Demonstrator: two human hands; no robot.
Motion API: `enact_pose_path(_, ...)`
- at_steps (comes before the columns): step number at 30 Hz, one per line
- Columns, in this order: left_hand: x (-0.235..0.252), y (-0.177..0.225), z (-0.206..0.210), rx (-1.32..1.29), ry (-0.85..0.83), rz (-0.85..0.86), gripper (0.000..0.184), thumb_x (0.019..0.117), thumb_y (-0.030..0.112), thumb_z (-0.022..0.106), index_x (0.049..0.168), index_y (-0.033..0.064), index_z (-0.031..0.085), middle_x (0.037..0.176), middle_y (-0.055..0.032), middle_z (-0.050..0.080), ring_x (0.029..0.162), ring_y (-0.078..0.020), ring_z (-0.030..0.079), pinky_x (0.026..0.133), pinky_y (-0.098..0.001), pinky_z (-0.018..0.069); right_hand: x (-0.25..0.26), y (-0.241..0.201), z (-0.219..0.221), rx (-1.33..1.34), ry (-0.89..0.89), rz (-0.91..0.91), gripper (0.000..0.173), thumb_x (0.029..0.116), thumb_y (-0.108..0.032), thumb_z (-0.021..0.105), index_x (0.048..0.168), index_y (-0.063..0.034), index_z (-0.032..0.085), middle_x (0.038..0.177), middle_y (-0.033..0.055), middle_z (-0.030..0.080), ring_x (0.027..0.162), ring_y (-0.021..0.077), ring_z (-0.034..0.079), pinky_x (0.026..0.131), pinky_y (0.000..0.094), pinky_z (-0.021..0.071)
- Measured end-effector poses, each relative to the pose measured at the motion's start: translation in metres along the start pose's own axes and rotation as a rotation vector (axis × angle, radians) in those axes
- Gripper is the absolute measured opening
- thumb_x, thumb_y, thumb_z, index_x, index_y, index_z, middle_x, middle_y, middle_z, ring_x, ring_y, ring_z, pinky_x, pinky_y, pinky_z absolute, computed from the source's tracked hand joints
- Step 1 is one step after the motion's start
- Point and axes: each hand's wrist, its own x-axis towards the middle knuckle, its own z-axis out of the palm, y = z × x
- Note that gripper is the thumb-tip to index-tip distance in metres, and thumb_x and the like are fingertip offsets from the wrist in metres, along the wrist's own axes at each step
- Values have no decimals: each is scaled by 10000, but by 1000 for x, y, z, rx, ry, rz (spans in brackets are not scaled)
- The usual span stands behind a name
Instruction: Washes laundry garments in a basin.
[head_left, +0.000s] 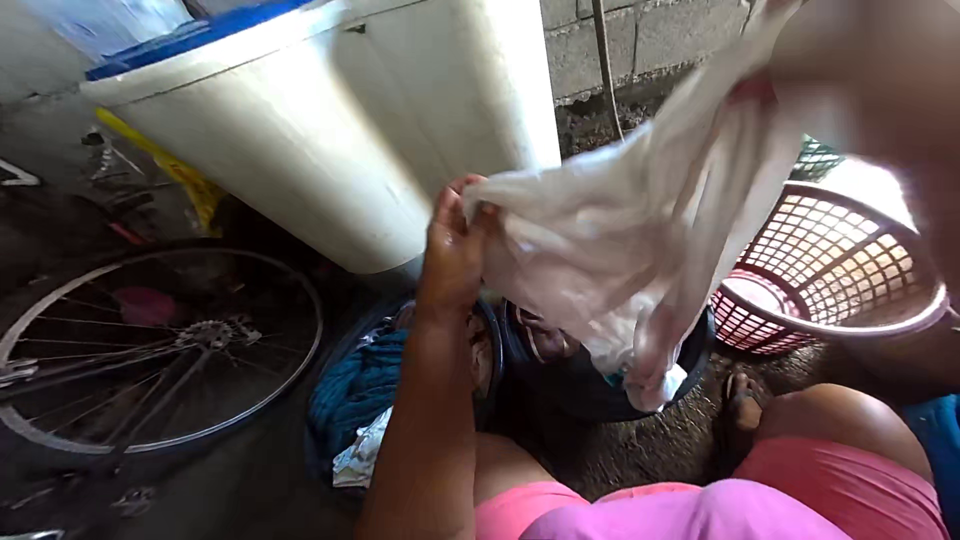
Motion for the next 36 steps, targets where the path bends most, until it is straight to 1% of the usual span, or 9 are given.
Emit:
enact_pose_path(2,-20,-35,5,125,-95,-143,262,1050,148,557,1304,106,606,1069,25,691,890,-24,657,798,-272,583,-38,36,28,-9,-214,-18,415,790,-73,806,1179,-57,663,1077,55,694,952,119,659,868,377,572)
enact_pose_path(6,-72,-164,33,469,-560,-461,253,1005,131,595,1113,-73,699,1020,-186,719,956,-215,688,927,-408,543,-143,131,121,-93,-821,225,179,914,-76,738,1078,-6,748,1036,215,726,992,391,694,925,631,524)
enact_pose_path(9,-114,-223,74,695,-1025,-687,364,1035,227,589,1248,-55,677,1350,-283,598,1319,-403,537,1156,-546,371,-219,187,193,-122,-1272,381,289,972,-176,701,1191,11,721,1218,285,674,1191,483,610,1044,679,433)
enact_pose_path(13,-164,-275,113,877,-1393,-855,490,1057,435,510,1469,180,580,1670,-168,282,1513,-449,277,1169,-700,261,-271,233,256,-199,-1483,554,361,1014,-314,640,1276,-75,711,1356,256,627,1320,455,544,1093,681,392)
enact_pose_path(16,-170,-306,116,899,-1411,-981,517,1065,460,476,1531,238,502,1688,-143,243,1523,-498,187,1111,-788,228,-278,260,279,-227,-1519,615,347,975,-311,686,1249,-104,732,1404,262,585,1317,474,533,1059,705,413)
enact_pose_path(20,-166,-342,116,933,-1419,-1012,474,1070,438,467,1488,231,550,1530,-183,502,1458,-426,395,1147,-730,265,-286,291,298,-233,-1545,603,372,971,-345,679,1246,-101,729,1338,240,645,1313,449,552,1083,684,402)
enact_pose_path(26,-158,-378,129,970,-1424,-1184,457,1049,301,519,1294,-70,624,1444,-268,545,1396,-419,480,1129,-638,379,-299,323,322,-226,-1617,668,450,1018,-351,614,1402,-116,627,1433,232,587,1370,457,500,1120,718,333)
enact_pose_path(31,-139,-368,133,909,-1545,-1269,463,1084,188,409,1466,-64,476,1554,-277,427,1480,-421,367,1185,-623,289,-280,325,320,-257,-1567,927,593,987,-496,615,1371,-44,630,1433,269,566,1385,478,469,1134,706,324)
enact_pose_path(36,-163,-411,126,887,-1427,-1264,451,1054,261,530,1405,-18,573,1489,-245,520,1422,-416,451,1143,-657,337,-274,343,333,-350,-1643,921,474,1018,-359,590,1323,-1,648,1402,264,594,1346,462,521,1092,704,380)
